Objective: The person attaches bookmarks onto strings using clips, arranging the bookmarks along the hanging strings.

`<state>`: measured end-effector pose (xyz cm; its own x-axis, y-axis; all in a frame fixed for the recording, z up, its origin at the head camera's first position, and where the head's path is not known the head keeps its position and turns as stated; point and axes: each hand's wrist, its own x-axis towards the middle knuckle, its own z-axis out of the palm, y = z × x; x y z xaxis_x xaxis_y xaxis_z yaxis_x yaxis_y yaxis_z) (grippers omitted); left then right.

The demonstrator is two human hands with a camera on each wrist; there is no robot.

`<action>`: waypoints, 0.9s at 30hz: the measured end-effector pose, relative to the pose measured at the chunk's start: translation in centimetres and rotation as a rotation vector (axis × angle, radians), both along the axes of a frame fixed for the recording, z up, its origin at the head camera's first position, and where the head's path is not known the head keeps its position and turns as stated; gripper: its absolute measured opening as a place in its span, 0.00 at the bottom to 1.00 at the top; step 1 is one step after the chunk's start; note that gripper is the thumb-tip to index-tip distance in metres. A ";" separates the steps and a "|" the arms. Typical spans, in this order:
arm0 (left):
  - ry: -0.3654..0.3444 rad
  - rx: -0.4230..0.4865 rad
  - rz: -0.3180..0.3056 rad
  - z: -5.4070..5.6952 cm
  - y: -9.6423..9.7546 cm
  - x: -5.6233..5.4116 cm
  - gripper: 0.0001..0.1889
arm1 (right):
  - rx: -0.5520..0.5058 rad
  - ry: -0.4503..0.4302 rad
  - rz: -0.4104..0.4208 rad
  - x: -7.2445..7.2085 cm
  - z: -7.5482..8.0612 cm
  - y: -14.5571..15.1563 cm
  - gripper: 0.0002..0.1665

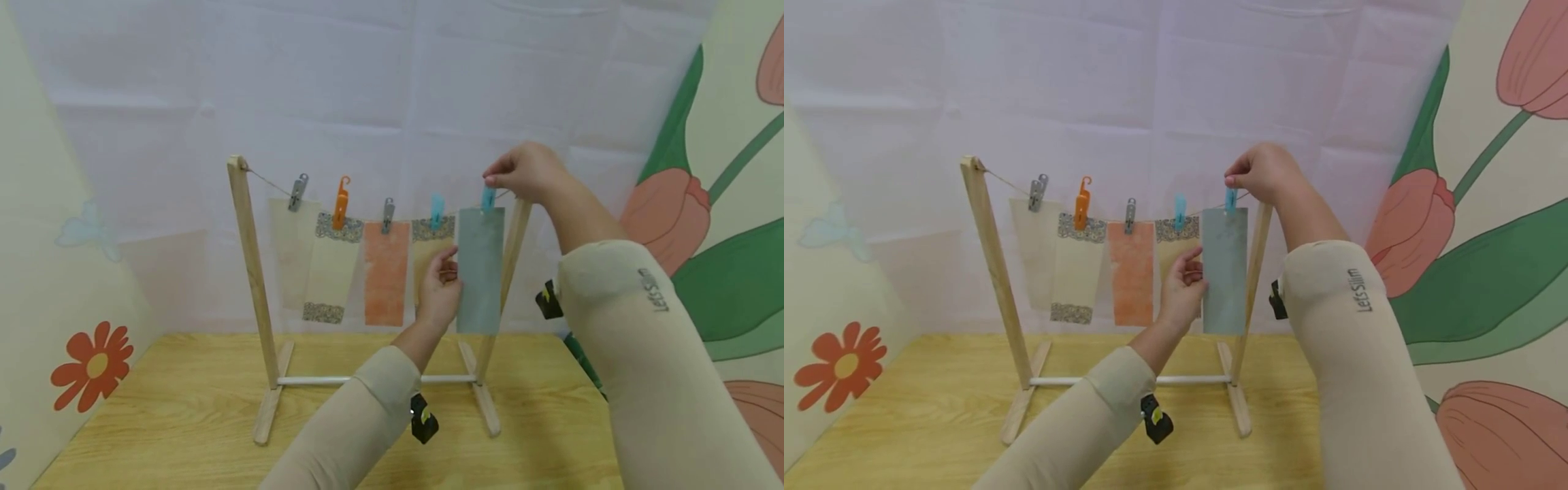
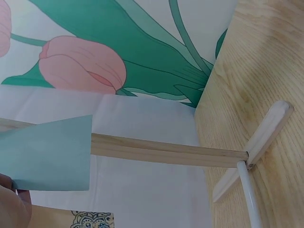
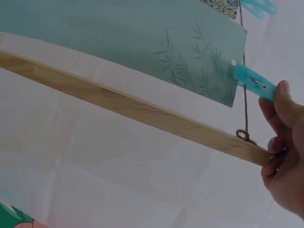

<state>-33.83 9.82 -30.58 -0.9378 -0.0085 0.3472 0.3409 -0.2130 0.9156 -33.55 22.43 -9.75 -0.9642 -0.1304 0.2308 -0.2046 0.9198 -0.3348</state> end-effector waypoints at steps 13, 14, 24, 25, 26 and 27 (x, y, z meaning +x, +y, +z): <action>0.009 0.000 0.002 0.2 0.2 0.2 0.31 | 0.061 -0.047 -0.004 -0.1 -0.5 0.1 0.27; 0.008 0.001 0.002 0.2 0.2 0.2 0.31 | 0.068 -0.047 -0.001 -0.1 -0.5 0.1 0.27; 0.010 -0.035 0.017 0.0 0.0 0.1 0.32 | 0.097 -0.088 0.058 0.0 -0.8 0.4 0.32; 0.015 -0.030 0.014 -0.1 0.0 0.1 0.32 | 0.099 -0.093 0.062 0.0 -0.9 0.4 0.32; 0.022 -0.018 0.006 -0.1 0.0 0.1 0.33 | 0.098 -0.096 0.065 0.1 -0.9 0.4 0.32; 0.029 -0.005 -0.001 -0.2 0.0 0.2 0.33 | 0.096 -0.099 0.069 0.1 -1.0 0.4 0.32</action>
